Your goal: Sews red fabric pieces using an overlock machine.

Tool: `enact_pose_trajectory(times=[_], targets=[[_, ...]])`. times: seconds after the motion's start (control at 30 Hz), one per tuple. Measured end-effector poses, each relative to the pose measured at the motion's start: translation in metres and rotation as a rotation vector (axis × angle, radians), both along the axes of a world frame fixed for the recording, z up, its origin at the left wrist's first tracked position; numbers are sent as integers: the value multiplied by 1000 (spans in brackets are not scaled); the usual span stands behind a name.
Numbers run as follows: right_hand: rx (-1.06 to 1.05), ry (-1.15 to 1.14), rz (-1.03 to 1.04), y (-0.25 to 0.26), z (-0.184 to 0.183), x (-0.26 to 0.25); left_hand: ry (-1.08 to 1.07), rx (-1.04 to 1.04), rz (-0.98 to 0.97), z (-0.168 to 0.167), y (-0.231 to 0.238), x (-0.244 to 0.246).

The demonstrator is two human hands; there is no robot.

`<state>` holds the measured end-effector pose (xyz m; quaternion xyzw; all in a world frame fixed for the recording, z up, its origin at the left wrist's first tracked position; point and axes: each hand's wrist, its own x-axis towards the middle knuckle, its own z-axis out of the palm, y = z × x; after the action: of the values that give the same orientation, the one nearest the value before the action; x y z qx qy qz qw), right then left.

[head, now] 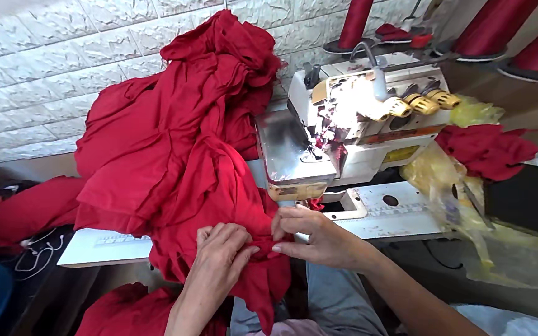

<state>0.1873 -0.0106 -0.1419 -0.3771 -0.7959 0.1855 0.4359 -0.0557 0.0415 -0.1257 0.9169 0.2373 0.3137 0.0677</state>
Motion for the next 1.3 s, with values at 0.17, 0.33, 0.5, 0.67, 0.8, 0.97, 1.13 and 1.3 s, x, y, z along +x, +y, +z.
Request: enact_pose_trajectory(times=[0.17,0.33,0.5,0.67,0.8,0.97,1.13,1.3], targets=[[1,-9,-21,-7,-3,-3,-50,-31,-16,0,0,-3],[77,50,-104,-13,4,-8,-170,-39,-45,3,-3,-5],[223,8,-249,-17,15,-14,-222,-37,-56,9,-5,-4],[391,-25,-520,-14,15,-28,-275,37,100,14,-11,13],[361,17,-675,-12,16,-27,-300,80,308,25,-7,33],[357,143,-820,-3,11,-10,-275,-49,196,51,7,79],[294,279,-918,1,7,9,57,-24,42,86,51,139],[81,531,-853,1,12,17,246,-497,-75,109,89,171]])
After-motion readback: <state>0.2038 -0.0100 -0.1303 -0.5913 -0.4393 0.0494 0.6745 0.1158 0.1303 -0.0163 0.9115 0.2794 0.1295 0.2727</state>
